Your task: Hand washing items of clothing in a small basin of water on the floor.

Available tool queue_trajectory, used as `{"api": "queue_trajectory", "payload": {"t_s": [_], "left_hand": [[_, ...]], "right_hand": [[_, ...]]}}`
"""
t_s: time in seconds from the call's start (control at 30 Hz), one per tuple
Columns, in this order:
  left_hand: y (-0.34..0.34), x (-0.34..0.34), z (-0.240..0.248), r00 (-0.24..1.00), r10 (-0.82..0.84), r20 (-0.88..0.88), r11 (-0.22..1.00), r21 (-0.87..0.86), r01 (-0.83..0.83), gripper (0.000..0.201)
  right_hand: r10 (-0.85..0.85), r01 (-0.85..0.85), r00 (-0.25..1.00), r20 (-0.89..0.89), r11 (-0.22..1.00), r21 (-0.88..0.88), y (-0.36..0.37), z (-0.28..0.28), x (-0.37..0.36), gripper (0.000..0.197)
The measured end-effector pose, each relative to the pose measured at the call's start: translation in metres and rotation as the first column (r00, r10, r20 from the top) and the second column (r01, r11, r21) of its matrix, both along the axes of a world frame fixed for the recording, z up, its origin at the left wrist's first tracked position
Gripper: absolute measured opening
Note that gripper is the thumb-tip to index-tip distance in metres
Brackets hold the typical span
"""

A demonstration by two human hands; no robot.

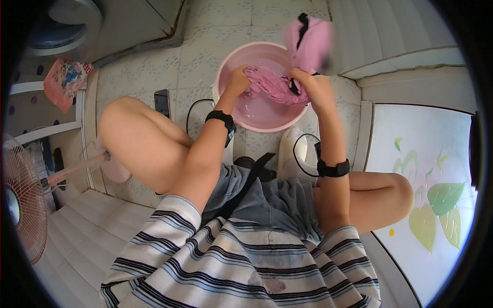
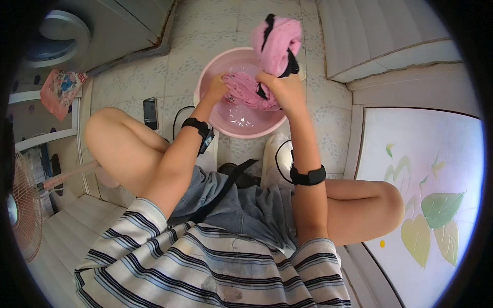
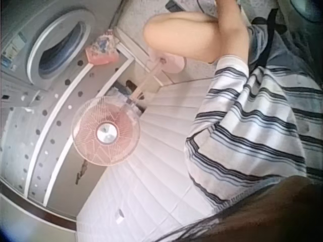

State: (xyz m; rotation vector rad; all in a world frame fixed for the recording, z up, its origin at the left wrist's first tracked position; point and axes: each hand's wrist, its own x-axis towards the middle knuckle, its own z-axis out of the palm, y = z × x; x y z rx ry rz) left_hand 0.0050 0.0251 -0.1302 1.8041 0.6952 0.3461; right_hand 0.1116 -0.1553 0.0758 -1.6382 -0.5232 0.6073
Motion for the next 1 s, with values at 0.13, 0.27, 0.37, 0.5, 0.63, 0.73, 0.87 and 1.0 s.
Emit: {"api": "queue_trajectory", "payload": {"t_s": [0.13,0.27,0.37,0.5,0.63,0.73,0.87,1.0], "left_hand": [[-0.017,0.017,0.038,0.992,0.122,-0.02,0.99,-0.066,-0.123,0.036],[-0.017,0.027,0.056,0.994,0.092,0.062,0.995,-0.039,-0.09,0.035],[-0.028,0.031,0.071,0.974,0.22,0.056,0.951,-0.234,-0.202,0.037],[-0.035,0.035,0.078,0.957,0.251,0.147,0.76,-0.642,-0.101,0.039],[-0.056,0.04,0.094,0.965,0.182,0.19,0.74,-0.673,-0.007,0.038],[-0.058,0.037,0.097,0.97,0.139,0.202,0.7,-0.712,0.048,0.035],[-0.072,0.043,0.118,0.975,0.034,0.218,0.655,-0.742,0.143,0.032],[-0.068,0.047,0.105,0.973,-0.025,0.229,0.6,-0.775,0.198,0.034]], "right_hand": [[0.128,-0.08,0.955,0.269,0.98,-0.183,-0.007,-0.029,0.0,0.05],[0.181,-0.028,0.916,0.359,0.919,-0.393,-0.004,-0.093,-0.009,0.056],[0.272,-0.178,0.941,0.201,0.903,-0.39,0.001,-0.088,-0.018,0.07],[0.241,-0.219,0.968,0.074,0.949,-0.227,0.003,-0.104,-0.022,0.078],[0.187,-0.19,0.982,-0.032,0.961,-0.199,-0.014,-0.132,-0.018,0.079],[0.263,-0.27,0.963,-0.063,0.949,-0.16,-0.018,-0.139,-0.015,0.067],[0.469,-0.353,0.867,0.171,0.818,-0.453,-0.023,-0.178,0.0,0.025],[0.363,-0.323,0.924,0.115,0.908,-0.268,-0.032,-0.207,0.004,0.029]]}}
